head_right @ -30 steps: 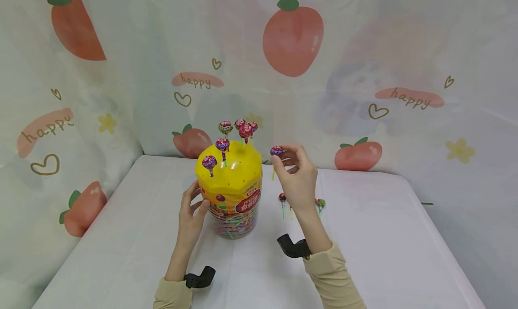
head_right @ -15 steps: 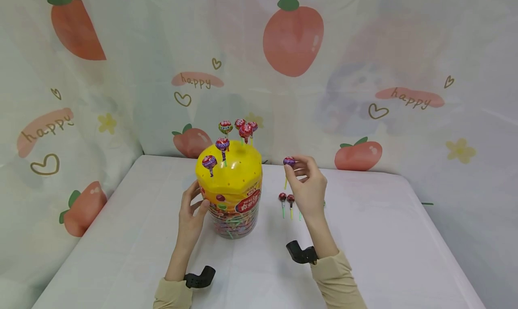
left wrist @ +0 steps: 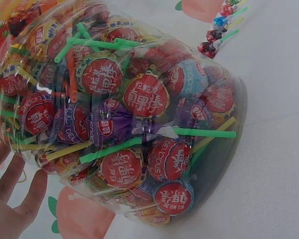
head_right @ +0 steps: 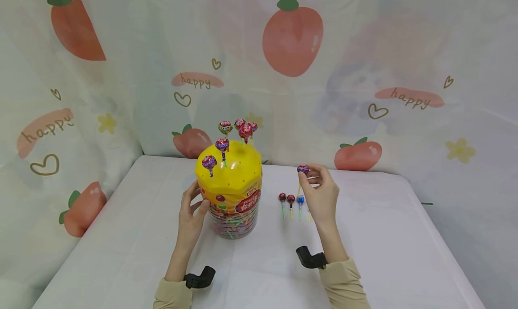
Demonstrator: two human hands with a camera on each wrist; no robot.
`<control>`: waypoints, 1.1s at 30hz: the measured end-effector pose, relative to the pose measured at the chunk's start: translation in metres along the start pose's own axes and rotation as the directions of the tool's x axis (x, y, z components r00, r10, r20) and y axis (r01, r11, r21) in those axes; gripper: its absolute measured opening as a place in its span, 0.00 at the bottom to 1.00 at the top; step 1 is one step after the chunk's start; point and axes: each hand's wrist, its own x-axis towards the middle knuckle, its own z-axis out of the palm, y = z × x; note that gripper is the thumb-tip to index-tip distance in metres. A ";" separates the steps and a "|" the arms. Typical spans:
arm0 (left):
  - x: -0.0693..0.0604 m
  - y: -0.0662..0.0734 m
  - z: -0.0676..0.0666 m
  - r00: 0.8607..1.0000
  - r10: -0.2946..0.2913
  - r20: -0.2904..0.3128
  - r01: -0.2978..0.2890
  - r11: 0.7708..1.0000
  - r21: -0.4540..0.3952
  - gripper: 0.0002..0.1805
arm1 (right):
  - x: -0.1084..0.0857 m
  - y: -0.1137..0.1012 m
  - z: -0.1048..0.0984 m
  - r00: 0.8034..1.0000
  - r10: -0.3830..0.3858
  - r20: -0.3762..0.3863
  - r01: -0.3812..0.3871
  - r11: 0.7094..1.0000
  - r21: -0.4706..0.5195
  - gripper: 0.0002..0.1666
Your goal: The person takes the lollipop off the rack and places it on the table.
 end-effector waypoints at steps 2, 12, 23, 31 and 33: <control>0.000 0.000 0.000 1.000 -0.005 0.002 0.005 1.000 -0.003 0.32 | 0.002 0.010 -0.003 1.000 0.002 -0.003 -0.002 1.000 -0.001 0.17; 0.001 0.008 0.001 0.998 -0.052 0.027 0.053 0.998 -0.021 0.33 | -0.001 0.039 -0.020 0.998 0.068 -0.020 -0.068 0.997 -0.031 0.17; -0.001 0.000 0.000 1.000 -0.015 -0.003 0.015 1.000 0.000 0.32 | 0.000 0.066 -0.026 0.990 0.138 -0.020 -0.139 0.983 -0.122 0.15; 0.000 0.002 0.000 0.998 -0.055 0.011 0.055 0.998 -0.022 0.34 | 0.004 0.095 -0.026 0.972 0.235 0.004 -0.229 0.951 -0.206 0.18; 0.001 0.003 0.000 0.997 -0.071 0.017 0.071 0.997 -0.019 0.34 | 0.004 0.102 -0.027 0.964 0.265 0.021 -0.251 0.936 -0.247 0.19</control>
